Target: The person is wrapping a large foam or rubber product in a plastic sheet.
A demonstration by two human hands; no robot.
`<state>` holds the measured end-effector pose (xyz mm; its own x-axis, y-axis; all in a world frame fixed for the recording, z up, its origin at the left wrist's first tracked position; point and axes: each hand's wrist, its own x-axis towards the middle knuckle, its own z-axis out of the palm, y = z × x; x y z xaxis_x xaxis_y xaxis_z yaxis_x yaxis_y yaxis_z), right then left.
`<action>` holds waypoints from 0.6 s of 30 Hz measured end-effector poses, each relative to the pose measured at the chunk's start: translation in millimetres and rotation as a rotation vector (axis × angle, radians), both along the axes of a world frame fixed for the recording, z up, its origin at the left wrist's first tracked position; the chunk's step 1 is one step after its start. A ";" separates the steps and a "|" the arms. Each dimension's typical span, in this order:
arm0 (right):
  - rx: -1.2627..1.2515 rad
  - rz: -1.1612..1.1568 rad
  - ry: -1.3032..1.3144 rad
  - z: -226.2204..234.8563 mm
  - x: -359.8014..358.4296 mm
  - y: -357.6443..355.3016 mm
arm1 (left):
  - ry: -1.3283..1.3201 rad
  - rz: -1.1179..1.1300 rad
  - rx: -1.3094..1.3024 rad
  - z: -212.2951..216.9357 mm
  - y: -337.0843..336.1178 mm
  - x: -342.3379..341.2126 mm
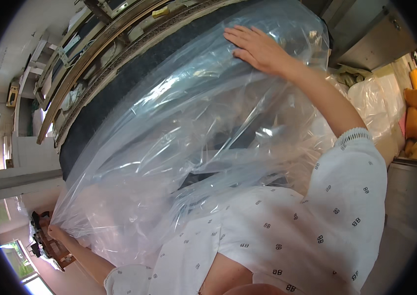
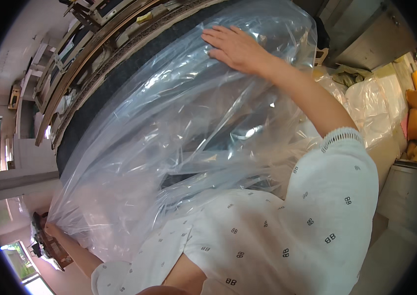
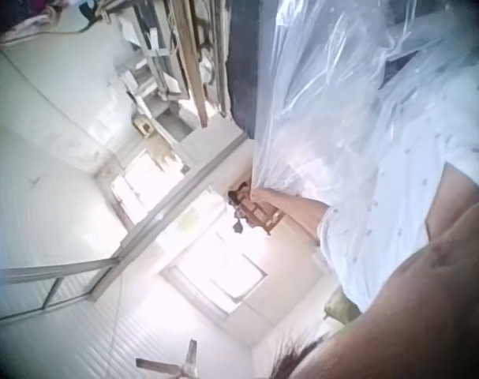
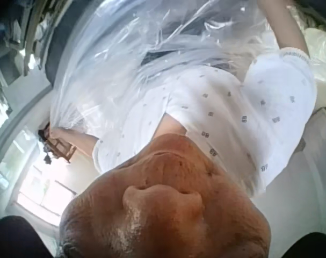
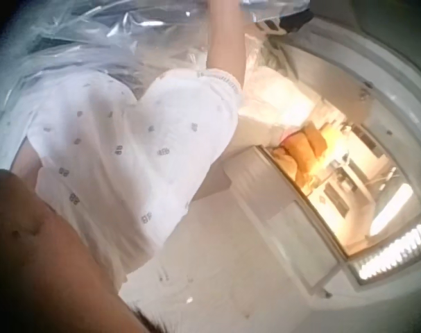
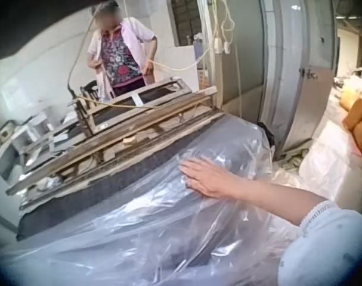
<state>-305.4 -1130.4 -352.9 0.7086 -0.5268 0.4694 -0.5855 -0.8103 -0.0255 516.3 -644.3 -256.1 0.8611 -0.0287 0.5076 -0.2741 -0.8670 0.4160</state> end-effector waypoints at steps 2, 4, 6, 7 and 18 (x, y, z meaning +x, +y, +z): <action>-0.067 -0.053 -0.017 -2.4 -2.3 21.8 | -0.090 -0.067 -0.079 9.8 29.6 -9.4; -0.054 -0.071 -0.025 4.3 -8.4 32.8 | -0.025 -0.097 -0.081 12.7 0.8 -73.8; 0.043 -0.068 -0.139 13.0 3.2 24.6 | -0.016 -0.081 -0.102 34.0 16.5 -107.8; 0.046 -0.073 -0.151 12.0 4.1 17.6 | 0.020 -0.120 -0.171 36.8 20.6 -105.3; 0.702 -0.093 -0.028 41.9 8.4 -80.1 | 0.243 -0.202 -0.556 -26.9 52.5 -68.7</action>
